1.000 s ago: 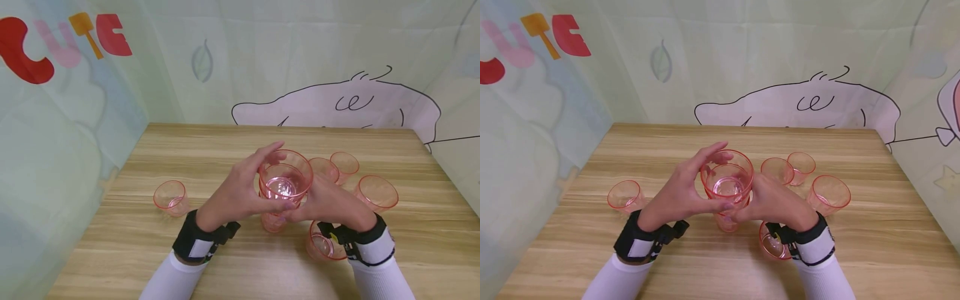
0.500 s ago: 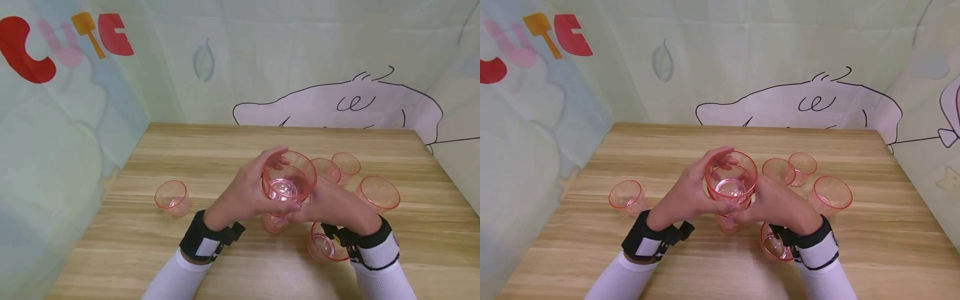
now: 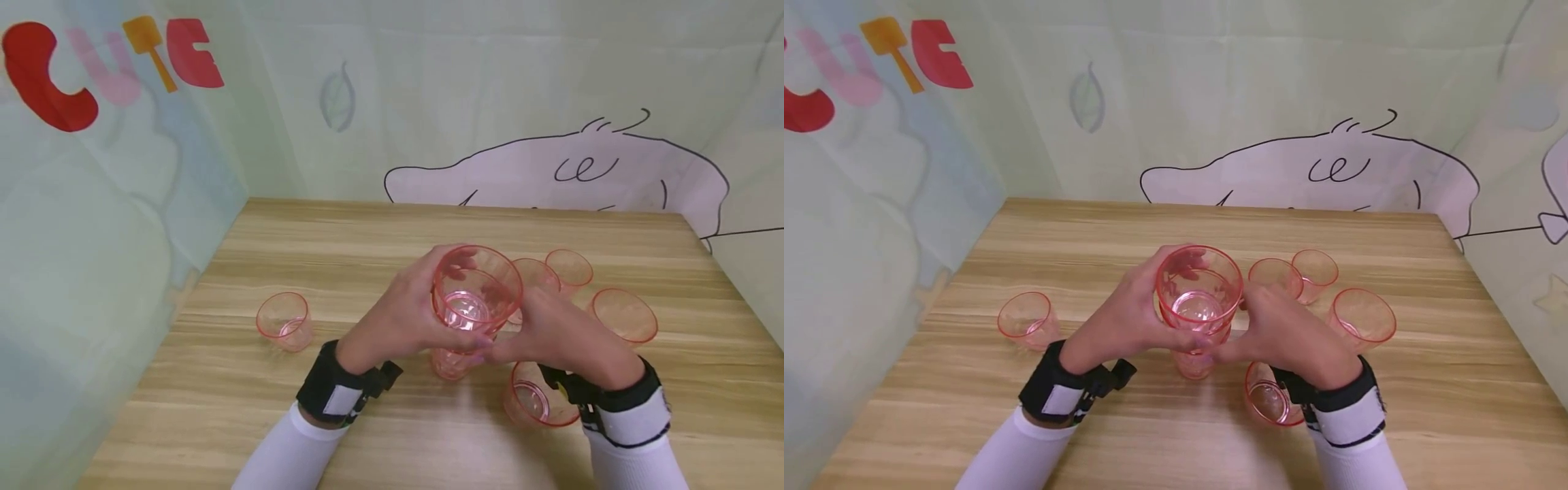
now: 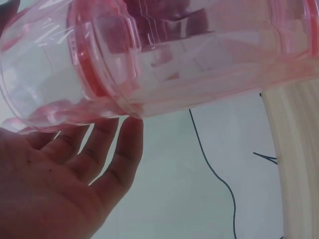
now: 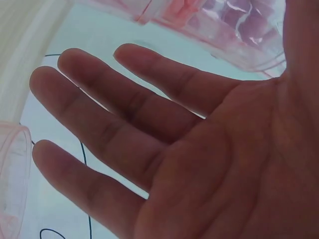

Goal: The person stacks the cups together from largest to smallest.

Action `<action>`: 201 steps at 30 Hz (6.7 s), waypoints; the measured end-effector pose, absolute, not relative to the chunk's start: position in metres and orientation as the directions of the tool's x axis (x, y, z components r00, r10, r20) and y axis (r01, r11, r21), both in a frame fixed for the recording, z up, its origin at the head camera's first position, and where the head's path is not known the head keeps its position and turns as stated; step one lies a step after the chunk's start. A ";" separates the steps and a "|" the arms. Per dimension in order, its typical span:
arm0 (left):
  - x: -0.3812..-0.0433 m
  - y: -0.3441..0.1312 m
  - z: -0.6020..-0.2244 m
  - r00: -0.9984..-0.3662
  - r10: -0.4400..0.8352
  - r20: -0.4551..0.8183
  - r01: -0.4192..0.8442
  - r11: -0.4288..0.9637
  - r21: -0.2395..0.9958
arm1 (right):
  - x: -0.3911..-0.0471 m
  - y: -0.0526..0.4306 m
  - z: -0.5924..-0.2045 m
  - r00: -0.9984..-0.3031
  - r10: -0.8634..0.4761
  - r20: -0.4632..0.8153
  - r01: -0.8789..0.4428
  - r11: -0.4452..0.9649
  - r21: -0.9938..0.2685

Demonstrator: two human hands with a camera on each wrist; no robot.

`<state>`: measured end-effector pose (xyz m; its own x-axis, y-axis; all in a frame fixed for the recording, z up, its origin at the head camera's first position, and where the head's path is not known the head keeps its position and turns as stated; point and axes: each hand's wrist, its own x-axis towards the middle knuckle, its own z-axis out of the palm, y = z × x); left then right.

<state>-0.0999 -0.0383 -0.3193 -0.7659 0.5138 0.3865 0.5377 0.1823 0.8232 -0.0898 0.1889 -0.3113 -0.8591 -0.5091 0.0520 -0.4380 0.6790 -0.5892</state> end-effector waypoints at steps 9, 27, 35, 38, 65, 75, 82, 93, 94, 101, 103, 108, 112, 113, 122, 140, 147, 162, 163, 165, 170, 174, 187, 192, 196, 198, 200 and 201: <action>-0.101 -0.037 -0.321 -0.775 0.508 0.376 0.525 0.185 0.831 | -0.099 0.202 -0.310 -0.842 -0.522 0.136 -0.487 0.625 -0.610; -0.103 -0.041 -0.326 -0.766 0.534 0.357 0.519 0.186 0.835 | -0.101 0.223 -0.305 -0.913 -0.407 0.022 -0.333 0.714 -0.616; -0.104 -0.042 -0.327 -0.761 0.548 0.346 0.515 0.187 0.837 | -0.100 0.232 -0.300 -0.937 -0.350 -0.002 -0.291 0.782 -0.551; -0.104 -0.042 -0.327 -0.767 0.555 0.324 0.503 0.206 0.839 | -0.100 0.235 -0.300 -0.941 -0.339 0.011 -0.292 0.793 -0.535; -0.107 -0.044 -0.329 -0.781 0.572 0.252 0.486 0.302 0.820 | -0.117 0.247 -0.314 -0.956 -0.291 0.021 -0.264 0.834 -0.485; -0.106 -0.045 -0.328 -0.792 0.570 0.216 0.456 0.319 0.831 | -0.131 0.252 -0.328 -0.956 -0.290 -0.046 -0.233 0.845 -0.481; -0.106 -0.045 -0.328 -0.795 0.572 0.204 0.444 0.319 0.837 | -0.133 0.252 -0.332 -0.951 -0.305 -0.052 -0.241 0.834 -0.496; -0.106 -0.044 -0.329 -0.798 0.570 0.197 0.447 0.341 0.827 | -0.137 0.247 -0.340 -0.955 -0.295 -0.039 -0.245 0.854 -0.459; -0.106 -0.044 -0.329 -0.797 0.571 0.197 0.447 0.338 0.828 | -0.137 0.246 -0.340 -0.956 -0.292 -0.040 -0.244 0.859 -0.451; -0.106 -0.045 -0.327 -0.797 0.573 0.191 0.442 0.339 0.831 | -0.139 0.243 -0.344 -0.963 -0.264 -0.048 -0.220 0.881 -0.419; -0.106 -0.045 -0.327 -0.798 0.572 0.191 0.445 0.346 0.826 | -0.139 0.243 -0.345 -0.965 -0.259 -0.048 -0.216 0.882 -0.420; -0.106 -0.046 -0.327 -0.795 0.574 0.198 0.456 0.351 0.818 | -0.140 0.241 -0.347 -0.967 -0.250 -0.041 -0.211 0.886 -0.413; -0.106 -0.046 -0.327 -0.795 0.575 0.195 0.454 0.349 0.820 | -0.141 0.240 -0.348 -0.968 -0.251 -0.010 -0.225 0.883 -0.412; -0.106 -0.046 -0.327 -0.795 0.575 0.192 0.451 0.349 0.821 | -0.141 0.240 -0.348 -0.968 -0.252 0.003 -0.231 0.883 -0.409; -0.107 -0.046 -0.328 -0.796 0.571 0.199 0.457 0.354 0.816 | -0.139 0.237 -0.348 -0.967 -0.251 0.029 -0.241 0.880 -0.410; -0.106 -0.045 -0.327 -0.783 0.587 0.207 0.459 0.321 0.828 | -0.134 0.240 -0.340 -0.958 -0.229 0.174 -0.285 0.829 -0.481; -0.106 -0.046 -0.327 -0.788 0.582 0.201 0.453 0.326 0.830 | -0.131 0.241 -0.335 -0.956 -0.211 0.202 -0.286 0.818 -0.499; -0.106 -0.047 -0.326 -0.786 0.586 0.196 0.451 0.328 0.830 | -0.124 0.245 -0.326 -0.965 -0.182 0.187 -0.258 0.769 -0.585; -0.106 -0.047 -0.326 -0.786 0.586 0.196 0.450 0.326 0.832 | -0.123 0.245 -0.325 -0.966 -0.180 0.187 -0.257 0.767 -0.588; -0.106 -0.047 -0.327 -0.785 0.586 0.200 0.452 0.322 0.832 | -0.121 0.245 -0.324 -0.965 -0.178 0.193 -0.259 0.762 -0.594; -0.106 -0.048 -0.328 -0.782 0.585 0.213 0.463 0.317 0.828 | -0.119 0.242 -0.320 -0.956 -0.154 0.251 -0.278 0.750 -0.600; -0.106 -0.048 -0.327 -0.781 0.588 0.210 0.462 0.317 0.829 | -0.116 0.238 -0.316 -0.947 -0.126 0.296 -0.286 0.747 -0.599; -0.106 -0.048 -0.328 -0.776 0.592 0.217 0.469 0.312 0.826 | -0.109 0.236 -0.309 -0.912 -0.098 0.399 -0.339 0.727 -0.597; -0.106 -0.049 -0.328 -0.777 0.592 0.213 0.466 0.314 0.827 | -0.107 0.236 -0.308 -0.881 -0.086 0.465 -0.383 0.707 -0.594; -0.106 -0.049 -0.328 -0.776 0.593 0.215 0.466 0.309 0.829 | -0.106 0.235 -0.307 -0.870 -0.082 0.486 -0.397 0.703 -0.591; -0.106 -0.049 -0.328 -0.775 0.594 0.215 0.466 0.308 0.829 | -0.105 0.234 -0.306 -0.867 -0.080 0.492 -0.401 0.699 -0.592; -0.106 -0.049 -0.328 -0.776 0.594 0.212 0.465 0.311 0.829 | -0.105 0.234 -0.305 -0.863 -0.079 0.500 -0.407 0.695 -0.593; -0.106 -0.049 -0.328 -0.777 0.594 0.210 0.463 0.312 0.830 | -0.104 0.234 -0.305 -0.860 -0.078 0.504 -0.410 0.695 -0.591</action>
<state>-0.1057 -0.0486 -0.3282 -0.7765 0.5939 0.2104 0.4632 0.3116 0.8297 -0.1040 0.2340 -0.3051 -0.8600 -0.0778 0.5042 -0.4096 0.6946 -0.5914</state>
